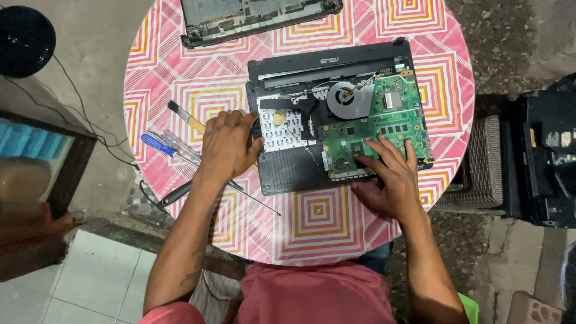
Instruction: The person removes the back cover of a laptop and uses a screwdriver to unscrew and remove the cooling fan and then the motherboard from the laptop chassis.
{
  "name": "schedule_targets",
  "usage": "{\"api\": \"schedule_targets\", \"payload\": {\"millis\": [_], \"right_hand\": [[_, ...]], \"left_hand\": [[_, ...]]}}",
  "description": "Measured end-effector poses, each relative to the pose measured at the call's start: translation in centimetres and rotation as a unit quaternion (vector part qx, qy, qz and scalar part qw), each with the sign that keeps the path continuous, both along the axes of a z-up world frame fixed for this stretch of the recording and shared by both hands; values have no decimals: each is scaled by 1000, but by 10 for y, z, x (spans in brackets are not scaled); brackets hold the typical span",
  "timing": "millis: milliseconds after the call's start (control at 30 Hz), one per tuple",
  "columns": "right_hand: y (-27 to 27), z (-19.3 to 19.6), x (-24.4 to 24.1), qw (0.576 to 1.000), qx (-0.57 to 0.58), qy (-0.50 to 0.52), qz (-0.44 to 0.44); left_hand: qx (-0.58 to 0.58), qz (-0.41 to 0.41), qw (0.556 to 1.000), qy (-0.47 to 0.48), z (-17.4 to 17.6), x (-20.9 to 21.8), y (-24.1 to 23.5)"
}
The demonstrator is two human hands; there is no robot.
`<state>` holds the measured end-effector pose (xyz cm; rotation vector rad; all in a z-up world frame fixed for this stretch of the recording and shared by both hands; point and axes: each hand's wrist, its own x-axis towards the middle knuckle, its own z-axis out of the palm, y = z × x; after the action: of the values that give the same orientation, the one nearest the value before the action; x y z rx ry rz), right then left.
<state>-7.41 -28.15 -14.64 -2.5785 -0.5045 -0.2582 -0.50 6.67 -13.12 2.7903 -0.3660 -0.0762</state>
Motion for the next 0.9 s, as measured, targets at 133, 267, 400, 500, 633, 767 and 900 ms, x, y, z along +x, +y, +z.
{"api": "schedule_targets", "payload": {"millis": [133,267,400,500,633,767,900], "right_hand": [[-28,-37,4,992,50,-81,-78],[-29,-36,5,966,52,-101,-231],[-23,-28,10,967,71,-66,-237],[-26,-27,10,967,85,-63,-231],[-25,-27,12,966,93,-65,-234],[-24,-29,12,964,96,-71,-240],[-28,-33,14,963,105,-74,-238]], "left_hand": [[-113,-3,988,-106,0,-40,-29],[-259,-21,947,-188,-30,-83,-57],[-290,-19,939,-184,-50,-103,-68],[-265,-13,940,-215,-44,-99,-70],[-262,-25,940,-217,-32,-90,-73],[-223,-44,958,-175,-26,-69,-72],[-155,-41,976,-148,-19,-46,-75]]}}
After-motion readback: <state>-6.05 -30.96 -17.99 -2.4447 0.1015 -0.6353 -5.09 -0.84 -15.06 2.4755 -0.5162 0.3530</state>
